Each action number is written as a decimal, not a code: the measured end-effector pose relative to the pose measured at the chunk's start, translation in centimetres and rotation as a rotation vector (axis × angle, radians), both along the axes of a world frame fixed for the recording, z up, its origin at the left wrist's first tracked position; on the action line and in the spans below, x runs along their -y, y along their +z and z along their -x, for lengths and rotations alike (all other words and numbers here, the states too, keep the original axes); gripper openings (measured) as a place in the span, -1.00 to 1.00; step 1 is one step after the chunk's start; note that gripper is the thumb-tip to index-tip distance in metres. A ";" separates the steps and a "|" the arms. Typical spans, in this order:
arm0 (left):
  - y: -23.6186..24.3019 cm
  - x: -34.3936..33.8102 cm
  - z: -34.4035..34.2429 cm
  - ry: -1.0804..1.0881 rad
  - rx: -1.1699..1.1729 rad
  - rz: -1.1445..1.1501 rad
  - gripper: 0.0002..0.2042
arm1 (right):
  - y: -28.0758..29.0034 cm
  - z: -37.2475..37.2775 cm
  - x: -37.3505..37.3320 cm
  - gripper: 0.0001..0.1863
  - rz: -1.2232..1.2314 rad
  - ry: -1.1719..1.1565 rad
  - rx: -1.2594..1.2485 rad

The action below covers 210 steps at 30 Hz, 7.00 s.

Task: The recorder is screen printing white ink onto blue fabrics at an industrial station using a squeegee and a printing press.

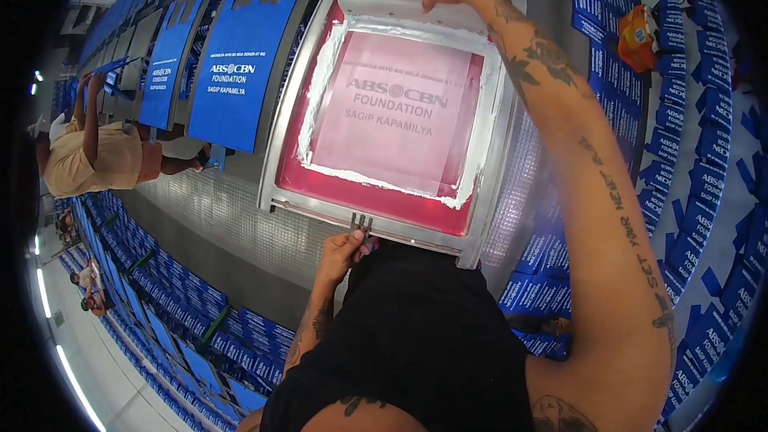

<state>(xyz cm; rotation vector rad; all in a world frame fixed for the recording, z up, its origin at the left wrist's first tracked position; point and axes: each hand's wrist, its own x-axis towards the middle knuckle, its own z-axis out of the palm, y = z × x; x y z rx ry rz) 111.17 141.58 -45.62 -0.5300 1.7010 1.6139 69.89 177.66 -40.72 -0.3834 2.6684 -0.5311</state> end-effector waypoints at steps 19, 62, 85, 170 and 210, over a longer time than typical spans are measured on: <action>-5.0 2.4 2.6 -0.587 -0.167 -0.158 -0.39 | 0.2 -38.5 19.8 -0.55 -0.215 -0.174 -0.321; -2.1 -42.6 8.0 -0.128 -0.629 0.178 -0.51 | 2.5 -50.2 -51.0 -0.42 1.453 -1.322 -0.218; -5.1 -62.7 50.0 0.357 -0.645 0.253 -0.52 | 3.9 13.0 -72.2 -0.48 1.155 -1.059 -0.058; -10.5 -89.2 93.0 2.630 0.629 0.788 -0.28 | -11.0 74.6 -11.9 -0.50 0.259 1.197 1.235; -1.5 -69.9 90.2 1.363 0.886 1.178 -0.76 | -12.6 69.8 -14.9 -0.69 0.173 2.167 -0.112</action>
